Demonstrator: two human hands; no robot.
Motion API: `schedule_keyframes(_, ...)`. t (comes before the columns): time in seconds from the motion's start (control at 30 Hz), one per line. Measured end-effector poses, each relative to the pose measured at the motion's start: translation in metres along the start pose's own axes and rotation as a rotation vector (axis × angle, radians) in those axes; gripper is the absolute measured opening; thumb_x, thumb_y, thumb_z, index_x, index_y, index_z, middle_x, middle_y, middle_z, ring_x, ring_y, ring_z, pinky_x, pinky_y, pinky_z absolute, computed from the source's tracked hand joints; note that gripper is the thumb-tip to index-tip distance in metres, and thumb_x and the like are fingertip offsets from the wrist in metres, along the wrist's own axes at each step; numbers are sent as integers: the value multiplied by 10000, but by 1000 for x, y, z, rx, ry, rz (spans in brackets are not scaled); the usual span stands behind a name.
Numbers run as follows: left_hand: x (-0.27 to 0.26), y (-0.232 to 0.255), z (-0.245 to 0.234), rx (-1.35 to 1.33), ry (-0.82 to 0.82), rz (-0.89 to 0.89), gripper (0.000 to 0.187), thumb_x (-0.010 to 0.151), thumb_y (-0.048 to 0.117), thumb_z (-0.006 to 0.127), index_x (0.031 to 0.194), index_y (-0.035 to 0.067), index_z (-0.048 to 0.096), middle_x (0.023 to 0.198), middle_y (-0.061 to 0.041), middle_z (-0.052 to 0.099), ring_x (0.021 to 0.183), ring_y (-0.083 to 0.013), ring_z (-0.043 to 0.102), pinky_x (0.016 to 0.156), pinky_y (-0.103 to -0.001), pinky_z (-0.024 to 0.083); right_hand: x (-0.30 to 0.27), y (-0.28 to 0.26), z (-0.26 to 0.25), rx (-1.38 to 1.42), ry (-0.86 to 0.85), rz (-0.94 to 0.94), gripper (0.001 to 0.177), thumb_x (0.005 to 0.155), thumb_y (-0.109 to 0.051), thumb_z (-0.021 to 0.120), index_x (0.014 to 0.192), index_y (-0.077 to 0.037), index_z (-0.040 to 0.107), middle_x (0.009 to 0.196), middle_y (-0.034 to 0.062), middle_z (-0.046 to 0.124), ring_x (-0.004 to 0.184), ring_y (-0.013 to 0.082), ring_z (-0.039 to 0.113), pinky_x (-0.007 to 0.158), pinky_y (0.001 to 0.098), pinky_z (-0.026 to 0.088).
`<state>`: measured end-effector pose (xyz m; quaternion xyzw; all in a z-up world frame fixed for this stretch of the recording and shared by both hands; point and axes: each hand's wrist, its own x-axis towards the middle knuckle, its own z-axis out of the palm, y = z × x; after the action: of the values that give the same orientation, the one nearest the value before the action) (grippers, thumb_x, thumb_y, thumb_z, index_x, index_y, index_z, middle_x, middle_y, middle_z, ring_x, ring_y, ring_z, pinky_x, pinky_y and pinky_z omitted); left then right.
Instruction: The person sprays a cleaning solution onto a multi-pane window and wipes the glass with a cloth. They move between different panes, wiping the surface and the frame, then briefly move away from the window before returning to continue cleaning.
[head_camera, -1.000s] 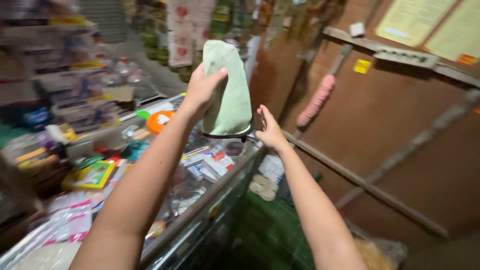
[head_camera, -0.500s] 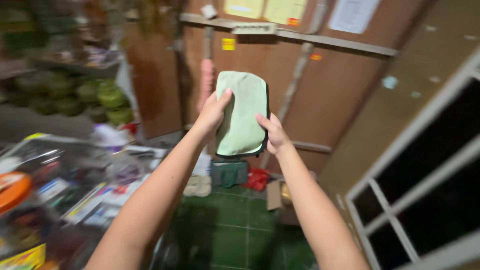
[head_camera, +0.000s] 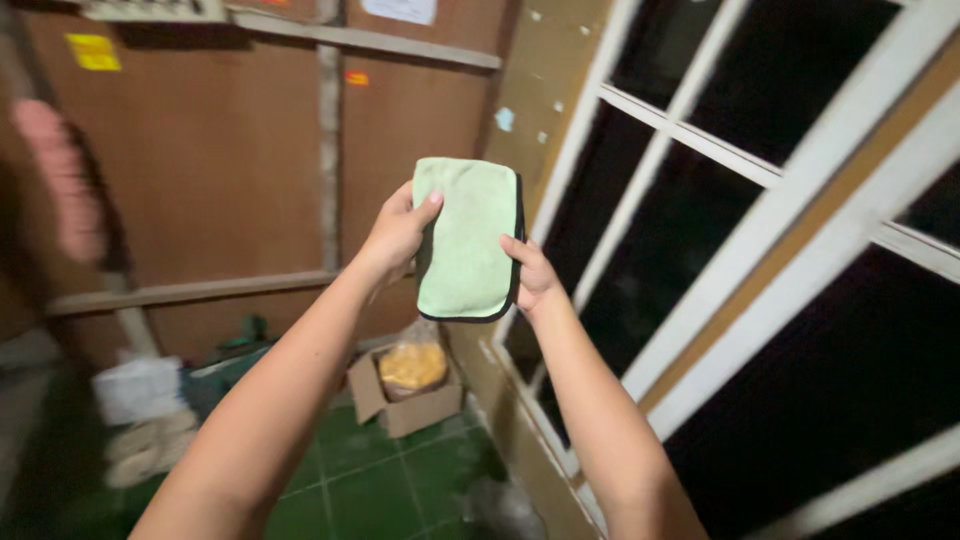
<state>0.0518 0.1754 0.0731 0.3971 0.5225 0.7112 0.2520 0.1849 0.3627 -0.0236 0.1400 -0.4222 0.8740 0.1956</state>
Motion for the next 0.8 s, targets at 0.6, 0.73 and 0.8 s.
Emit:
schedule_keyframes(0.6,145,-145,232,-91,-337,64,267,1002,139,628,1233,8,590,1109,-95,715,1006,-151,674,898,-297,551,-120,-162,-54,-833,710,-335,451,994,-76,609,1416,35,494,1293,146,657,1144,227,664,983,386,563)
schedule_keyframes(0.73,183,-172,260,-215,-458,34,276,1003,122,619,1241,-5,562,1129,-98,721,1032,-151,689,914,-292,559,-114,-189,-65,-992,864,-286,416,999,-98,601,1388,25,517,1245,137,683,1105,220,676,970,374,564)
schedule_keyframes(0.8,204,-177,271,-247,-524,19,283,1004,128,613,1241,-17,554,1132,-99,721,1029,-152,694,906,-296,567,-108,-201,-71,-965,908,-284,421,996,-116,597,1389,15,524,1227,134,685,1081,223,681,940,382,571)
